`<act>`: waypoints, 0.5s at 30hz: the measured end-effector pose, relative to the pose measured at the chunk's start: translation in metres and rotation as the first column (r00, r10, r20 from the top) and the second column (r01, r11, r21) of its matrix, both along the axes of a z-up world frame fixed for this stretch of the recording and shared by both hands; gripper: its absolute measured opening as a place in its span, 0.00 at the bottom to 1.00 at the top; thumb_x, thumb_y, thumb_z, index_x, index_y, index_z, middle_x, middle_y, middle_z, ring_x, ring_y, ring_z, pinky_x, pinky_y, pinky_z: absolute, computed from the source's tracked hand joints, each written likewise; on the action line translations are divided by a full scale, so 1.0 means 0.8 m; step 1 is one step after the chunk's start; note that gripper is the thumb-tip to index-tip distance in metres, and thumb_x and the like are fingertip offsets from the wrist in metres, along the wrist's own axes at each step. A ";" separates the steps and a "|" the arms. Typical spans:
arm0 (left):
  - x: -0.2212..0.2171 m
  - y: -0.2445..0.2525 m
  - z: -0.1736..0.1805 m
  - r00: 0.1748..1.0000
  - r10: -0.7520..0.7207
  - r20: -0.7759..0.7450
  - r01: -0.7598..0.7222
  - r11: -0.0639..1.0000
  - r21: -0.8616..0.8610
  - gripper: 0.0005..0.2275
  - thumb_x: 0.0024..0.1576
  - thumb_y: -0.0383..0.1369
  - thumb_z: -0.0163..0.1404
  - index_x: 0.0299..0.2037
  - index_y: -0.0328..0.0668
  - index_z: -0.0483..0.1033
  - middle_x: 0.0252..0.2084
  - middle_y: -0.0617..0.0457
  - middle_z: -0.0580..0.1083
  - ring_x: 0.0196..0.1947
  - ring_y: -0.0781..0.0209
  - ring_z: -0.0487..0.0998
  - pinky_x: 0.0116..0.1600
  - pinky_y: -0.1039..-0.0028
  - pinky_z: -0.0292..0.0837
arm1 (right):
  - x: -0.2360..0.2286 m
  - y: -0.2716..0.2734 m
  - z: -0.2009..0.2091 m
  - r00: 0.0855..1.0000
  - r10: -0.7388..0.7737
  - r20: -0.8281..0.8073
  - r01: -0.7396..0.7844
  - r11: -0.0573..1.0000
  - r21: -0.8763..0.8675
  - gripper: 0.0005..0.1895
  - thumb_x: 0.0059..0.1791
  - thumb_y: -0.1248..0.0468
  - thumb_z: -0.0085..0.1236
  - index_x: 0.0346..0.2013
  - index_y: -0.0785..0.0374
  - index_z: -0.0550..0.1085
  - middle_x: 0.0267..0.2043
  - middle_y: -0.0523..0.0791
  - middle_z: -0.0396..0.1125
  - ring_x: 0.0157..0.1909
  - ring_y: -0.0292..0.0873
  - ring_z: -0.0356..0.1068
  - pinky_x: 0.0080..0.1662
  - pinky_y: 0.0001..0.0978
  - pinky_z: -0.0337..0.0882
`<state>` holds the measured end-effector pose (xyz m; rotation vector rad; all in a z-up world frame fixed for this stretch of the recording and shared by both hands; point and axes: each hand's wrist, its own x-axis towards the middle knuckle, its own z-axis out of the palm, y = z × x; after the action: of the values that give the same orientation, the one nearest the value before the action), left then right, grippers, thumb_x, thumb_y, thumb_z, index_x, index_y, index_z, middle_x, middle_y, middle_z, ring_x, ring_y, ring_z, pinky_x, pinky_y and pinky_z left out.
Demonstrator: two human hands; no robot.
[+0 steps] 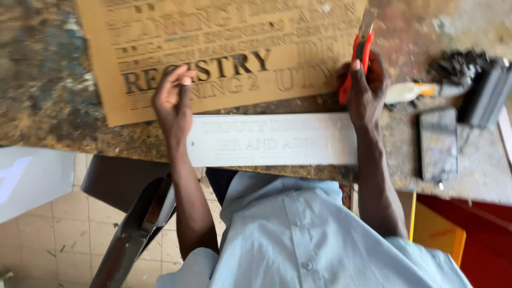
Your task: Using a utility knife to remove excess vinyl from a stencil on a sign board.
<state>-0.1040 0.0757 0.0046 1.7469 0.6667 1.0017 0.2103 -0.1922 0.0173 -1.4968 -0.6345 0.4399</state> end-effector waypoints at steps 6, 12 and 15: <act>-0.024 -0.029 0.022 1.000 0.027 -0.016 -0.027 0.999 0.035 0.08 0.78 0.26 0.54 0.62 0.28 0.79 0.54 0.32 0.83 0.55 0.42 0.88 0.62 0.59 0.86 | -0.014 -0.053 0.057 0.930 -0.320 0.183 0.284 0.938 0.199 0.27 0.64 0.43 0.60 0.60 0.65 0.72 0.39 0.52 0.75 0.33 0.46 0.75 0.35 0.38 0.81; -0.059 -0.039 0.006 0.987 0.117 -0.111 -0.118 0.993 0.003 0.13 0.81 0.34 0.54 0.62 0.27 0.79 0.52 0.34 0.83 0.54 0.43 0.87 0.63 0.56 0.84 | -0.012 -0.110 0.043 0.895 -0.396 0.206 0.357 0.912 0.201 0.21 0.65 0.46 0.60 0.54 0.61 0.71 0.35 0.47 0.70 0.30 0.42 0.70 0.34 0.35 0.77; -0.062 -0.038 -0.003 0.991 0.130 -0.035 -0.132 0.990 -0.054 0.10 0.78 0.30 0.54 0.61 0.29 0.80 0.51 0.35 0.83 0.53 0.45 0.88 0.63 0.57 0.87 | -0.014 -0.128 0.017 0.919 -0.353 0.175 0.326 0.930 0.168 0.17 0.67 0.50 0.58 0.57 0.60 0.70 0.36 0.45 0.68 0.32 0.38 0.67 0.37 0.35 0.78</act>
<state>-0.1539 0.0457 0.0019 1.6902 0.8311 1.0358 0.1990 -0.2948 0.0308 -1.4944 -0.5354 -0.0266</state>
